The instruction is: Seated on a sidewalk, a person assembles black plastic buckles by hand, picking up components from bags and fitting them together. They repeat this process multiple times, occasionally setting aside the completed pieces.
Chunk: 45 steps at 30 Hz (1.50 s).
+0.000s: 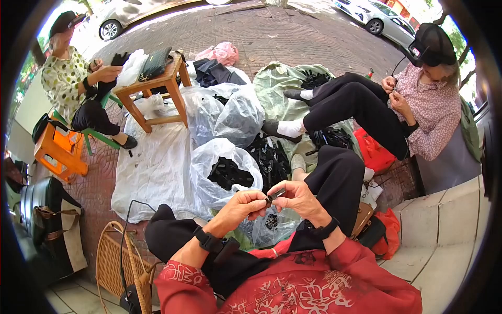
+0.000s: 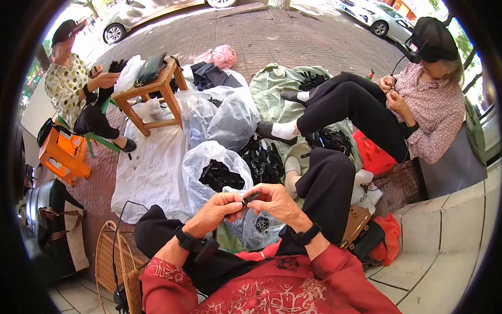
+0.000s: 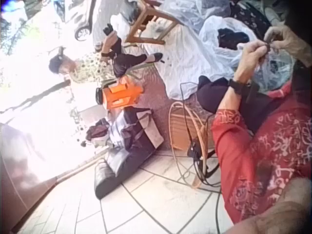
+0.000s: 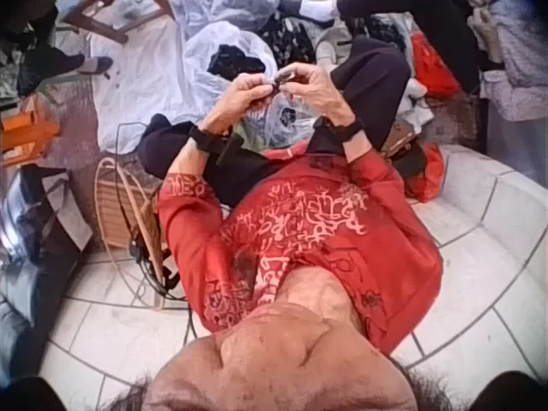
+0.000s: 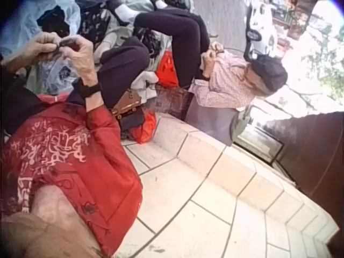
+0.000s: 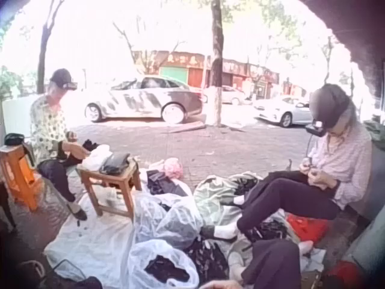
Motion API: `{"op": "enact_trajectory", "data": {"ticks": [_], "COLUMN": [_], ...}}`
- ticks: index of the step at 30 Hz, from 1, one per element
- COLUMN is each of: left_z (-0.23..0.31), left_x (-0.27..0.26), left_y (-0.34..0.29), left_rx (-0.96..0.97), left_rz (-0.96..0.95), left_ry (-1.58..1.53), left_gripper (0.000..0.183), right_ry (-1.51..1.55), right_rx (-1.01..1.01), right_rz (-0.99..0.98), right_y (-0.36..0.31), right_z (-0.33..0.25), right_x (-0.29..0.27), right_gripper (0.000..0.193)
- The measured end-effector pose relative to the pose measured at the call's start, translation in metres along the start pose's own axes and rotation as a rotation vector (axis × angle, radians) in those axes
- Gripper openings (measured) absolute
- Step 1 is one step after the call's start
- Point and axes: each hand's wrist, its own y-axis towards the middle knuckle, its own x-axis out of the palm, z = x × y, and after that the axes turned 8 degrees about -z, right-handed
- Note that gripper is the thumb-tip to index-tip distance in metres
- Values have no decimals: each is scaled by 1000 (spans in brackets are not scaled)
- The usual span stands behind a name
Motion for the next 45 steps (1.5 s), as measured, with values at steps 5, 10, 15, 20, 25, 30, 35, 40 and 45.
{"op": "enact_trajectory", "data": {"ticks": [5, 10, 15, 20, 25, 30, 35, 40, 45], "left_z": [5, -3, -4, -3, -10, -14, -17, -12, -17], "left_x": [6, -1, -1, -2, 0, 3, 5, 5, -5], "left_y": [-2, 2, -1, 4, 2, 6, 7, 5, 5], "left_rx": [-19, 24, 36, 47, 44, 45, 115, 54, 52], "left_rz": [-96, -143, -140, -177, -46, -109, -129, -123, -122], "left_ry": [-75, -238, -236, -177, -218, -367, -337, -380, -277], "left_gripper": [20, 20, 20, 21, 17, 15, 12, 14, 11], "right_ry": [-21, -84, -111, -122, -365, -343, -205, -91, -74], "right_rx": [64, 77, 77, -157, -163, -99, -23, -11, 7], "right_rz": [-134, -112, -74, -89, -42, 26, 24, 24, 9], "right_y": [1, 4, 1, -1, 0, -7, -13, -13, -11], "right_z": [-12, -18, -9, -8, -5, -10, -1, -4, -7], "right_x": [0, 3, 7, 8, 7, 10, 2, 6, 3], "right_gripper": [21, 21, 24, 21, 19, 20, 22, 23, 23]}}
